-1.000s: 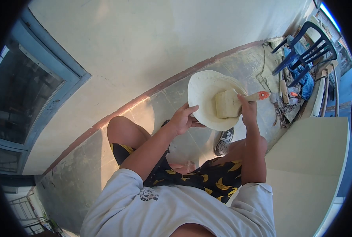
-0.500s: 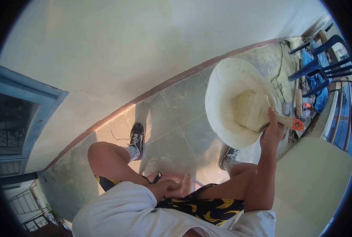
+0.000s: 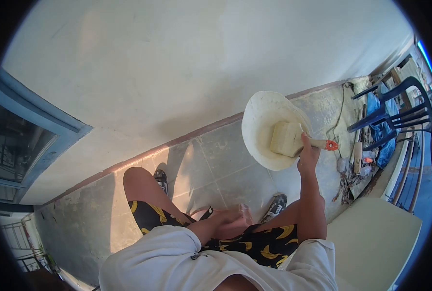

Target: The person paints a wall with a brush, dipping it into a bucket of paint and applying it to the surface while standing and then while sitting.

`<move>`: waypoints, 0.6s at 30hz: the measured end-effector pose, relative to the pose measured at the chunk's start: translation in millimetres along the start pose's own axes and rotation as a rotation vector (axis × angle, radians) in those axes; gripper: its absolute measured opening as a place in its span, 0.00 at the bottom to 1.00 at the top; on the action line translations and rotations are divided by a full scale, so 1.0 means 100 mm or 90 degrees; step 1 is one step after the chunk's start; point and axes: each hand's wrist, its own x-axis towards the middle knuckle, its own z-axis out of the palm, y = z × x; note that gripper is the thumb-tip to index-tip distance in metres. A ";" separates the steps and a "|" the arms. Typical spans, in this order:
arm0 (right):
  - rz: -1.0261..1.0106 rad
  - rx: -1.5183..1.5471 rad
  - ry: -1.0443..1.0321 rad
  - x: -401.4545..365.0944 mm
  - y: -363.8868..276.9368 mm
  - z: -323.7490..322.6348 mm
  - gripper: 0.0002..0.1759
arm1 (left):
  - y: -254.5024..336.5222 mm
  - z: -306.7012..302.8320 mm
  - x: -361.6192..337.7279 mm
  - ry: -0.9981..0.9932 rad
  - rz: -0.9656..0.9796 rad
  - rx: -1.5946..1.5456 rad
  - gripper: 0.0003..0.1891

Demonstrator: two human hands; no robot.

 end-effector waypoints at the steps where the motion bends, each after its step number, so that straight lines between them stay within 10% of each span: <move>1: -0.021 0.000 -0.007 0.00 -0.04 0.03 0.18 | -0.01 -0.01 0.01 0.011 0.070 -0.004 0.38; 4: -0.053 -0.006 -0.034 -0.10 -0.20 0.07 0.18 | 0.18 -0.18 -0.08 0.058 -0.083 0.204 0.37; 8: -0.043 0.040 -0.118 -0.48 -0.54 0.11 0.18 | 0.67 -1.21 -0.22 0.412 0.096 -0.721 0.35; 11: -0.005 0.019 -0.145 -0.66 -0.62 0.05 0.17 | 1.26 -1.81 -1.19 0.302 0.264 -0.845 0.52; 15: -0.029 0.016 -0.212 -0.86 -0.70 0.12 0.17 | 1.40 -1.79 -1.83 0.034 0.444 -0.776 0.51; 18: -0.038 -0.021 -0.254 -0.93 -0.68 0.18 0.15 | 1.56 -1.62 -2.10 0.086 0.431 -0.756 0.43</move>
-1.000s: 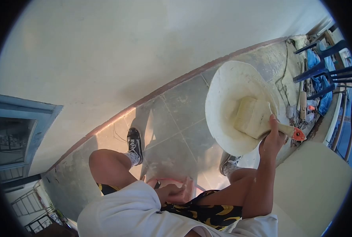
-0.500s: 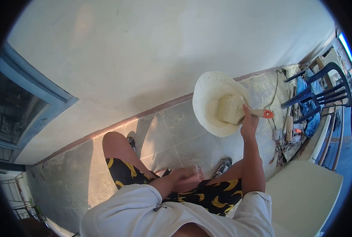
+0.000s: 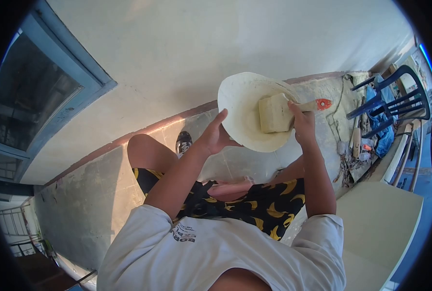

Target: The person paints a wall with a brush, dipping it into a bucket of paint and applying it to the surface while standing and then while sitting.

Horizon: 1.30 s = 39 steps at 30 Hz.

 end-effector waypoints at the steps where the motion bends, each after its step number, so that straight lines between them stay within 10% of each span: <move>1: 0.006 -0.004 -0.011 -0.03 0.02 0.05 0.15 | -0.02 -0.04 -0.01 0.008 0.005 -0.009 0.43; 4: 0.024 -0.052 -0.009 -0.03 0.03 0.15 0.15 | 0.01 -0.08 0.01 0.044 -0.065 -0.032 0.28; 16: -0.077 -0.536 -0.028 0.18 0.09 0.07 0.21 | 0.16 -0.33 0.45 0.065 -0.103 0.013 0.31; 20: -0.019 -0.423 0.064 0.17 0.30 0.09 0.20 | 0.14 -0.37 0.55 0.099 -0.062 0.061 0.32; 27: -0.270 -0.814 0.137 0.01 0.05 0.44 0.16 | 0.08 -0.38 0.74 0.126 -0.060 0.079 0.33; 32: -0.004 -0.472 0.001 0.23 -0.09 0.51 0.16 | 0.03 -0.41 0.82 0.121 -0.027 0.112 0.34; 39: -0.033 -0.442 -0.035 0.56 0.01 0.50 0.18 | 0.12 -0.37 0.74 0.124 0.115 0.200 0.35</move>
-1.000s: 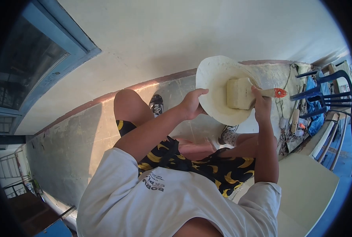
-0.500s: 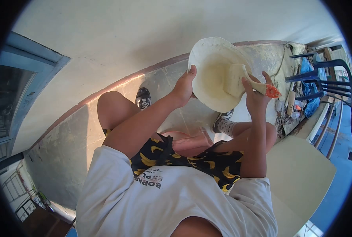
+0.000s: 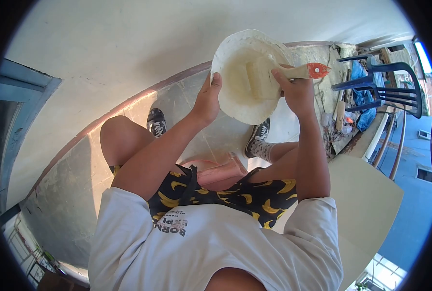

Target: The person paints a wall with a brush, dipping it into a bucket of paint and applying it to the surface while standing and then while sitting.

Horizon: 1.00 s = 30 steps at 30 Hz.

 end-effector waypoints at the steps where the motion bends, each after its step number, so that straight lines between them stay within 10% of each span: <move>1: -0.003 0.001 -0.001 0.01 -0.02 0.00 0.18 | 0.04 0.00 -0.02 -0.003 0.030 0.041 0.34; 30: -0.030 -0.143 -0.093 0.35 -0.58 0.20 0.18 | 0.04 -0.05 -0.07 -0.011 0.249 0.066 0.36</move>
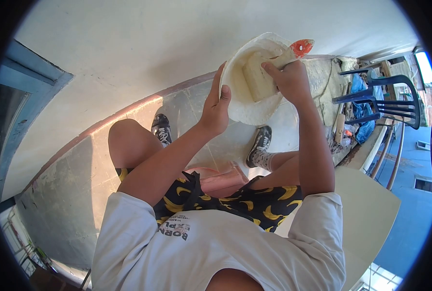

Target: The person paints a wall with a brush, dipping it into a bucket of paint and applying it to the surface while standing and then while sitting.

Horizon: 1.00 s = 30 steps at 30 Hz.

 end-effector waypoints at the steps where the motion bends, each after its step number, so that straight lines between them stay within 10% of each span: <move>1: 0.008 -0.006 -0.003 0.00 -0.02 0.00 0.18 | 0.00 0.00 0.00 0.003 0.004 0.005 0.36; 14: -0.005 0.003 0.037 -0.12 0.02 -0.01 0.17 | 0.06 -0.02 -0.02 0.016 -0.010 -0.005 0.36; 20: 0.016 0.336 0.207 -0.59 -0.01 0.02 0.17 | -0.21 -0.12 -0.13 0.138 -0.197 -0.096 0.35; 30: -0.026 0.284 0.157 -1.10 0.53 0.86 0.17 | -0.34 -0.45 -0.63 0.167 -0.482 -0.208 0.33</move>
